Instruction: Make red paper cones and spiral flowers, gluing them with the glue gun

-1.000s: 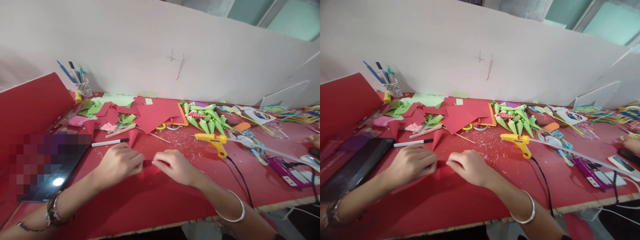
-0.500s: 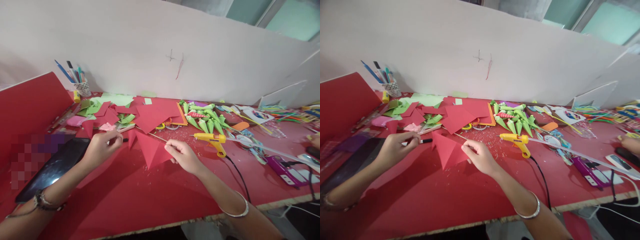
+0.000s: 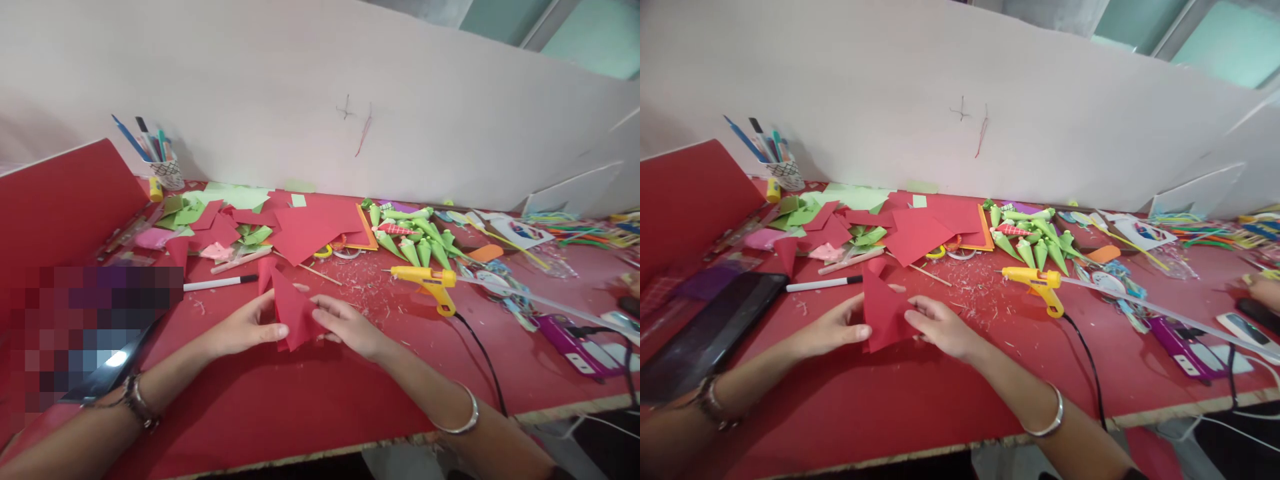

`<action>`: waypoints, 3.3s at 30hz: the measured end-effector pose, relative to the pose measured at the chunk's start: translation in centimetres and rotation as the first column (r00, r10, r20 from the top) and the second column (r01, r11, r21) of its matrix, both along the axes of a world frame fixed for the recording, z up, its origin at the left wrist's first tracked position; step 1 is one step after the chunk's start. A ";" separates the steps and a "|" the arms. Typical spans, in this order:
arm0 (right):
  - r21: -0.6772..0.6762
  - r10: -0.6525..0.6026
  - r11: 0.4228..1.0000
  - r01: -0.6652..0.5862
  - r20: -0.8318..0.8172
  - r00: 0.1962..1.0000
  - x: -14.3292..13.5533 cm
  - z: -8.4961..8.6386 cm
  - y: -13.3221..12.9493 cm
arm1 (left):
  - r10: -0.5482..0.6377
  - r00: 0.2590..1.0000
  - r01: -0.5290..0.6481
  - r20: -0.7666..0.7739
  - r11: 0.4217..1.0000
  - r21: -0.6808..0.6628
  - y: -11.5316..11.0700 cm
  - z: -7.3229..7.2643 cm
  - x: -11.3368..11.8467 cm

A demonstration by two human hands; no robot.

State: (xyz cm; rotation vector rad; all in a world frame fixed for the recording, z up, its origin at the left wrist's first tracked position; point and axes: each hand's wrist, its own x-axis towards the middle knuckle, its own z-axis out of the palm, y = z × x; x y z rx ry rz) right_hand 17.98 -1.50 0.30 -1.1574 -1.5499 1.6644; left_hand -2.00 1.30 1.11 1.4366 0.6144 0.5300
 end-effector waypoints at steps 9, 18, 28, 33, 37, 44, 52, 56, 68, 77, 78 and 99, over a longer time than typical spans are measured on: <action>0.361 0.031 0.928 -0.095 0.178 0.984 0.1 0.5 -0.4 | 0.182 0.983 -0.180 -0.009 0.975 0.127 0.0 -1.3 0.3; 0.175 -0.230 0.964 0.201 0.167 0.959 0.4 -0.3 -0.1 | 0.178 0.980 -0.175 -0.093 0.984 0.039 -0.4 -0.6 0.3; 0.083 -0.169 0.982 0.172 -0.041 0.985 0.6 -0.5 0.3 | 0.357 0.889 -0.436 -0.286 0.849 -0.298 -0.5 0.2 0.7; 0.490 -0.199 0.859 0.146 0.059 0.978 1.3 -0.8 0.9 | 0.400 0.843 -0.517 -0.358 0.785 -0.341 -0.4 0.2 0.7; 0.653 -0.111 0.756 -0.034 0.179 0.978 1.8 -0.7 0.9 | 0.466 0.784 -0.598 -0.410 0.744 -0.298 -0.3 -0.1 0.5; 0.729 -0.167 0.685 -0.010 0.170 0.971 2.2 -0.6 0.7 | 0.423 0.800 -0.561 -0.425 0.780 -0.279 -0.2 0.3 0.4; 0.702 -0.234 0.706 0.098 0.101 0.967 2.4 -0.6 0.8 | 0.402 0.850 -0.468 -0.341 0.872 -0.139 0.2 0.2 -0.3; 0.631 -0.416 0.703 0.328 -0.010 0.909 2.4 -1.0 0.9 | 0.380 0.909 -0.373 -0.169 0.925 0.075 0.6 -0.5 -1.2; 0.534 -0.098 0.845 0.007 0.142 0.985 1.3 -0.6 0.3 | 0.422 0.878 -0.291 -0.225 0.845 0.448 -0.3 -0.7 0.6; 0.401 -0.133 0.910 0.104 0.046 0.990 0.3 -0.8 -0.4 | 0.266 0.955 -0.258 -0.131 0.963 0.075 -1.9 -0.8 2.3; 0.391 -0.143 0.912 0.122 0.026 0.989 0.3 -0.9 -0.4 | 0.247 0.960 -0.241 -0.131 0.969 0.058 -1.9 -0.7 2.3; -0.200 -0.404 0.915 0.351 -0.414 0.816 -0.6 -1.7 0.5 | 0.570 0.803 -0.595 -0.174 0.779 -0.197 -2.2 -0.4 2.2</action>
